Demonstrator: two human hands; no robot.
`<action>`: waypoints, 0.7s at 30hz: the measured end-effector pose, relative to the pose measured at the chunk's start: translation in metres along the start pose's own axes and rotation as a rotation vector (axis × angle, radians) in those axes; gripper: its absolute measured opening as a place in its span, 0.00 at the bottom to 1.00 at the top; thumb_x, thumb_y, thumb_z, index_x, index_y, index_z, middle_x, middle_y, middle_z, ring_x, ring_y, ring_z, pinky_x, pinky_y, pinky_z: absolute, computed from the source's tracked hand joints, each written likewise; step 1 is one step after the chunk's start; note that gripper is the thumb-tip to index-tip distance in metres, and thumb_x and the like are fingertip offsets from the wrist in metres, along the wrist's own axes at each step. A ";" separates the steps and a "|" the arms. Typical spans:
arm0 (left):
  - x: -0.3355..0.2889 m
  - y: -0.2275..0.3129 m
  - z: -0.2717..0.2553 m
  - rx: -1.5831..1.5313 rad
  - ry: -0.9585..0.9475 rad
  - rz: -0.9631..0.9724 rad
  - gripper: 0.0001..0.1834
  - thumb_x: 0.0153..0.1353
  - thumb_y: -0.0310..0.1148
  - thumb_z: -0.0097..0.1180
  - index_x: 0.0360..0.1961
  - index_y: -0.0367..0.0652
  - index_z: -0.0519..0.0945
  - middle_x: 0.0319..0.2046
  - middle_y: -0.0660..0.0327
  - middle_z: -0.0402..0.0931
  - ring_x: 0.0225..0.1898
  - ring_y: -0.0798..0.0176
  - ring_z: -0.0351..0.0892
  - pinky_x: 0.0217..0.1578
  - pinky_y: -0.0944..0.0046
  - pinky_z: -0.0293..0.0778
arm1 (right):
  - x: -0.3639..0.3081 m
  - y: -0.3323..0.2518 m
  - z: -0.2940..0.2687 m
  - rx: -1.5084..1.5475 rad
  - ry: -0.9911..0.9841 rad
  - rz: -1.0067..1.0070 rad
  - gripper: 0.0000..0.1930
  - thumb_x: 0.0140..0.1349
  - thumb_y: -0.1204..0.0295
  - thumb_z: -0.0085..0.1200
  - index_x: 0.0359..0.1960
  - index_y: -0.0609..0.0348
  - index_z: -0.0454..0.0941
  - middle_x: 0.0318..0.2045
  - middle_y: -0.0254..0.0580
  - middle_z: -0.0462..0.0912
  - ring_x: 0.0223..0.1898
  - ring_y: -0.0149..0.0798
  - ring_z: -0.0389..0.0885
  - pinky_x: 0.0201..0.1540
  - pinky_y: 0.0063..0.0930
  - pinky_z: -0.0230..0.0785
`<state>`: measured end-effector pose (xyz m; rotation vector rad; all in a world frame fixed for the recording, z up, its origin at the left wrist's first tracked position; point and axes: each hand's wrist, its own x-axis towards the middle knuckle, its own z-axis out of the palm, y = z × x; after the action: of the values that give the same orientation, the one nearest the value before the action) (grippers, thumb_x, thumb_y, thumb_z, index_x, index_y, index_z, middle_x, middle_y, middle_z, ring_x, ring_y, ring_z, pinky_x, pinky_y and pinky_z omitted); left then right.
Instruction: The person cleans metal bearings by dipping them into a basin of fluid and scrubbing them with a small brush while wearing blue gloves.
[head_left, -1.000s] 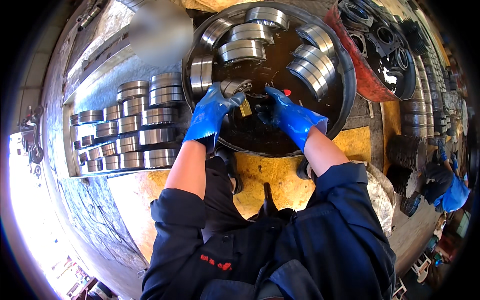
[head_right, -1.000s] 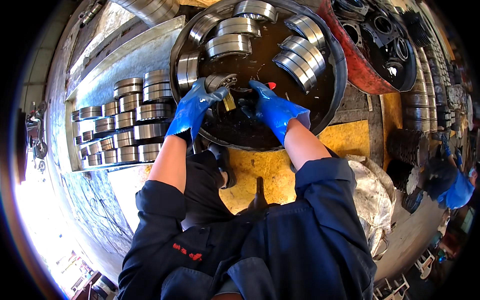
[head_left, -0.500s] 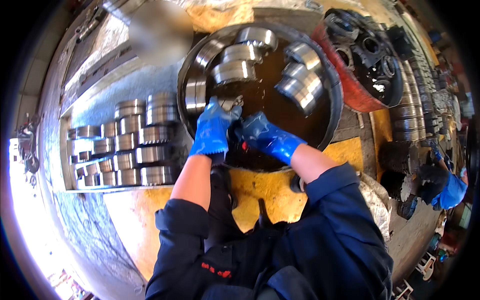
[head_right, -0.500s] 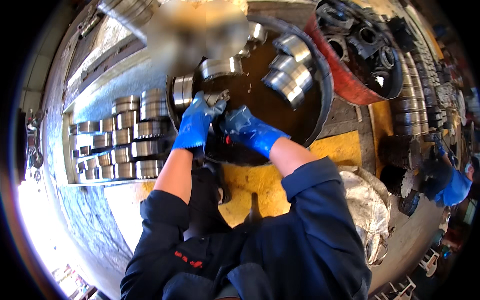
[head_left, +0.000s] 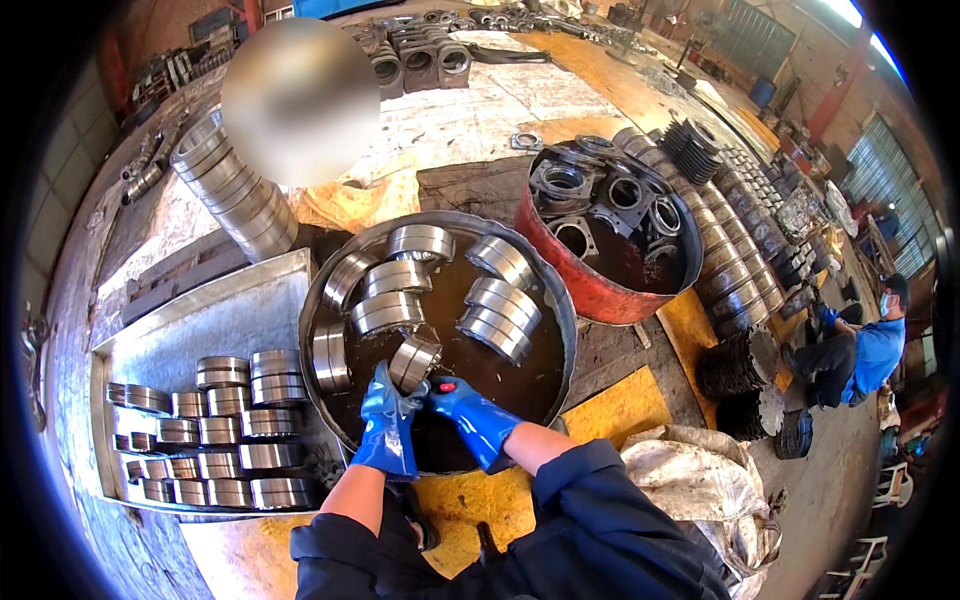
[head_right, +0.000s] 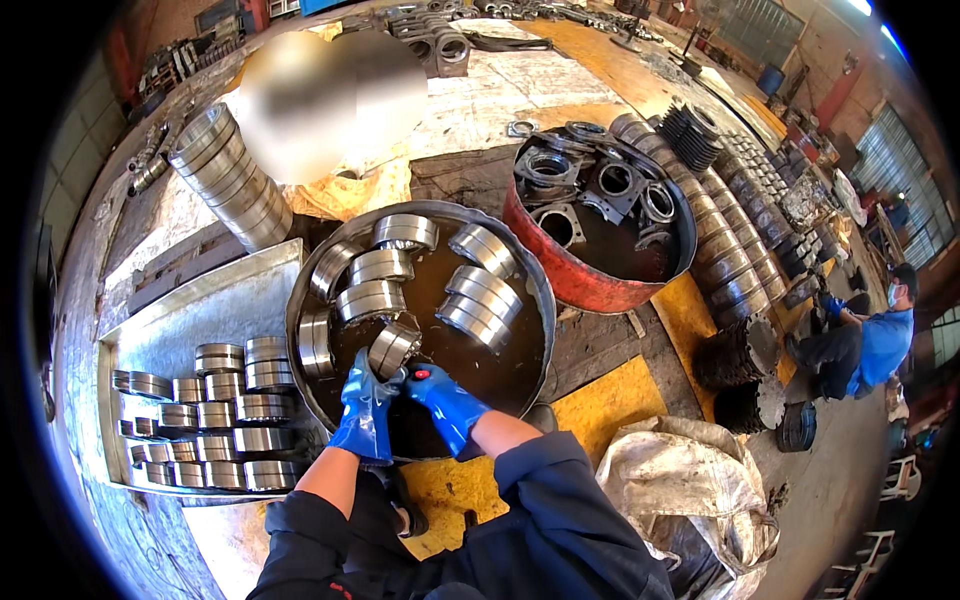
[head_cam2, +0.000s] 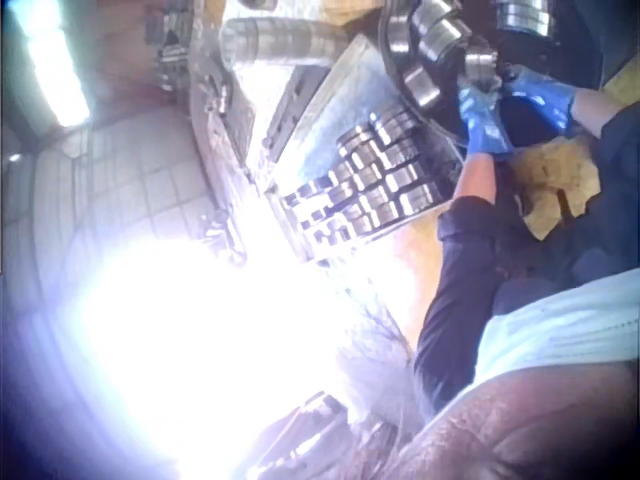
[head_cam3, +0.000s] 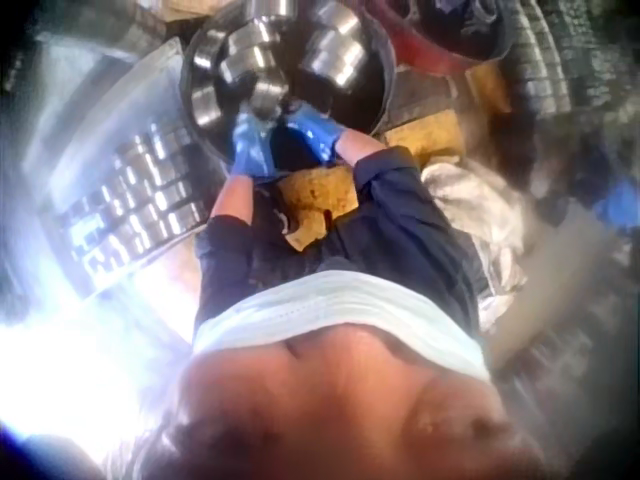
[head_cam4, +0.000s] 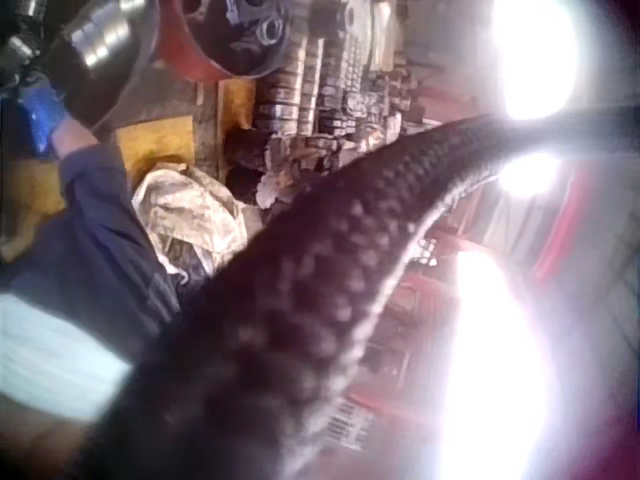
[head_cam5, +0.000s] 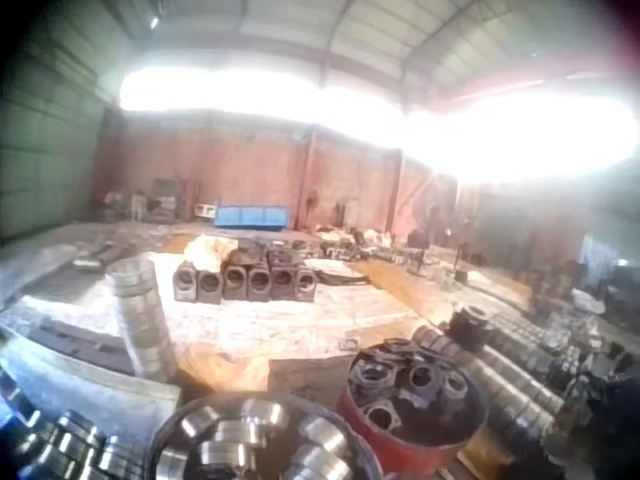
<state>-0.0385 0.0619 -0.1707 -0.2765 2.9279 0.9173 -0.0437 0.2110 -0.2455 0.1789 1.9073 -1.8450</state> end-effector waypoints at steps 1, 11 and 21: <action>0.002 0.005 -0.002 0.006 -0.062 -0.005 0.47 0.45 0.58 0.71 0.60 0.38 0.70 0.49 0.42 0.80 0.51 0.40 0.81 0.51 0.49 0.78 | -0.003 -0.001 -0.001 0.031 0.021 -0.005 0.09 0.60 0.71 0.63 0.41 0.57 0.85 0.34 0.32 0.86 0.36 0.25 0.80 0.45 0.23 0.74; -0.020 0.035 -0.007 0.227 -0.051 -0.190 0.39 0.48 0.60 0.67 0.51 0.39 0.77 0.44 0.44 0.82 0.47 0.41 0.83 0.48 0.49 0.79 | -0.067 -0.049 -0.020 0.314 -0.048 0.111 0.11 0.57 0.67 0.66 0.38 0.59 0.85 0.31 0.36 0.84 0.35 0.29 0.80 0.40 0.26 0.72; -0.012 0.043 -0.030 -0.078 -0.258 0.166 0.40 0.50 0.64 0.65 0.55 0.43 0.77 0.48 0.49 0.82 0.50 0.46 0.82 0.50 0.53 0.77 | -0.077 -0.077 -0.040 0.756 -0.352 0.316 0.15 0.60 0.72 0.65 0.50 0.55 0.82 0.44 0.37 0.86 0.47 0.34 0.83 0.50 0.33 0.77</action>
<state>-0.0351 0.0811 -0.1212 0.0787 2.7112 1.0046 -0.0175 0.2610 -0.1442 0.3467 0.8335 -2.1044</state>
